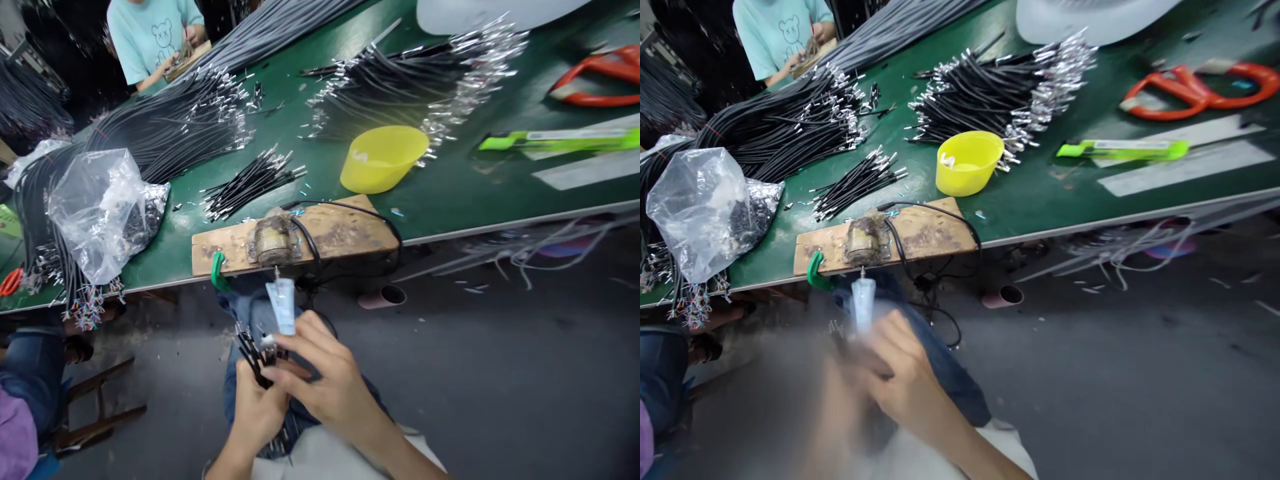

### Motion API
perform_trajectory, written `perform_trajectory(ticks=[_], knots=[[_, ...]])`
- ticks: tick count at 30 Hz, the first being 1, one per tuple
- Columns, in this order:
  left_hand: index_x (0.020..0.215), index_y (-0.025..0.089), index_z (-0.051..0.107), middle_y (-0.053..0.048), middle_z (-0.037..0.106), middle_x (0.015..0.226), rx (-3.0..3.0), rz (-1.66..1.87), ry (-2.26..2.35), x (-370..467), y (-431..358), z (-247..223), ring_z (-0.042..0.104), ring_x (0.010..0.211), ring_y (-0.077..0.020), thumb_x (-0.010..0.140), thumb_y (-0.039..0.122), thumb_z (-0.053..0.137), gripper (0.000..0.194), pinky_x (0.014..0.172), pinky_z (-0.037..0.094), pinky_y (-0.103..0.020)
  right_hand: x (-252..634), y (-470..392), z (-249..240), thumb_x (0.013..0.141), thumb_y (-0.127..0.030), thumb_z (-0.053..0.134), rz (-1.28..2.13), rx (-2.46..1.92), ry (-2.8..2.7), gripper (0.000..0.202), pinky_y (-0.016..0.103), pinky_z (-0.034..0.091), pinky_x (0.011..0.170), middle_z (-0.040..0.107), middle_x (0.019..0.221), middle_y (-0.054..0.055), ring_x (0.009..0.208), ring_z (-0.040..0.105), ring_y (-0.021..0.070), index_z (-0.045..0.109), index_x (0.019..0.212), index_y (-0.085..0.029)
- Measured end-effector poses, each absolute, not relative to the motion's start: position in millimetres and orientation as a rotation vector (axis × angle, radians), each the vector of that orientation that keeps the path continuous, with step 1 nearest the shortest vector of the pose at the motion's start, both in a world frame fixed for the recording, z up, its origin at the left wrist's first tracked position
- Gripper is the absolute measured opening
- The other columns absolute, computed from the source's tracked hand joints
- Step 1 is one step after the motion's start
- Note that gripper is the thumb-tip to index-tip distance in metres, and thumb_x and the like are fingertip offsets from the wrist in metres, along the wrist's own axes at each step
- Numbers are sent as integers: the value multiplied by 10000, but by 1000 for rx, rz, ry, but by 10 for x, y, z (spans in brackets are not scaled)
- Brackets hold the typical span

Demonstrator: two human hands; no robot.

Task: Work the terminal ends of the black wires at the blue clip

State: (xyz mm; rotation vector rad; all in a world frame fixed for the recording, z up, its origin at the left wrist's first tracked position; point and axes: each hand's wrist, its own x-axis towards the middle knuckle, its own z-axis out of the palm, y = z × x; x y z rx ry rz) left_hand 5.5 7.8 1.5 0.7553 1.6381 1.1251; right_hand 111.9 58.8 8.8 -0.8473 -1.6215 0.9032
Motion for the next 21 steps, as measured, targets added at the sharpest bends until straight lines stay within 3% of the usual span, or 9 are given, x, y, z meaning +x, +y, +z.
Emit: perform_trajectory(ticks=[4,7,10,14,21], knots=[[619,183,633,-18,598,610,709,1221,1715,85,49,5,540,592,-173,561,368,746,224,573,463,-286,1085,630,81,816,-178,576,975,-784,-1611,115,313,423,597,636,671,34,660,539,184,629,717,-203],[630,191,603,33,468,486,618,1173,1655,97,40,-4,424,435,-105,612,454,700,281,449,386,-248,1069,634,43,815,-145,549,945,-824,-1550,206,298,395,557,561,592,9,584,487,158,569,617,-196],[660,215,529,82,294,430,469,1144,1614,126,32,-21,246,350,-60,625,570,652,377,346,219,-218,1021,611,12,809,-124,530,859,-884,-1478,244,288,362,523,491,546,-7,549,436,148,540,576,-196],[656,221,450,106,209,427,410,1166,1537,156,42,-12,181,347,-44,577,666,642,490,337,154,-193,975,585,-38,834,-145,510,897,-859,-1420,210,293,397,537,570,598,20,568,497,160,643,680,-194],[599,194,438,109,277,429,360,1200,1523,137,100,67,173,344,-16,518,684,677,552,335,151,-161,1023,600,-200,882,-367,478,1436,-718,-1287,315,270,444,578,596,699,52,652,555,170,715,790,-183]])
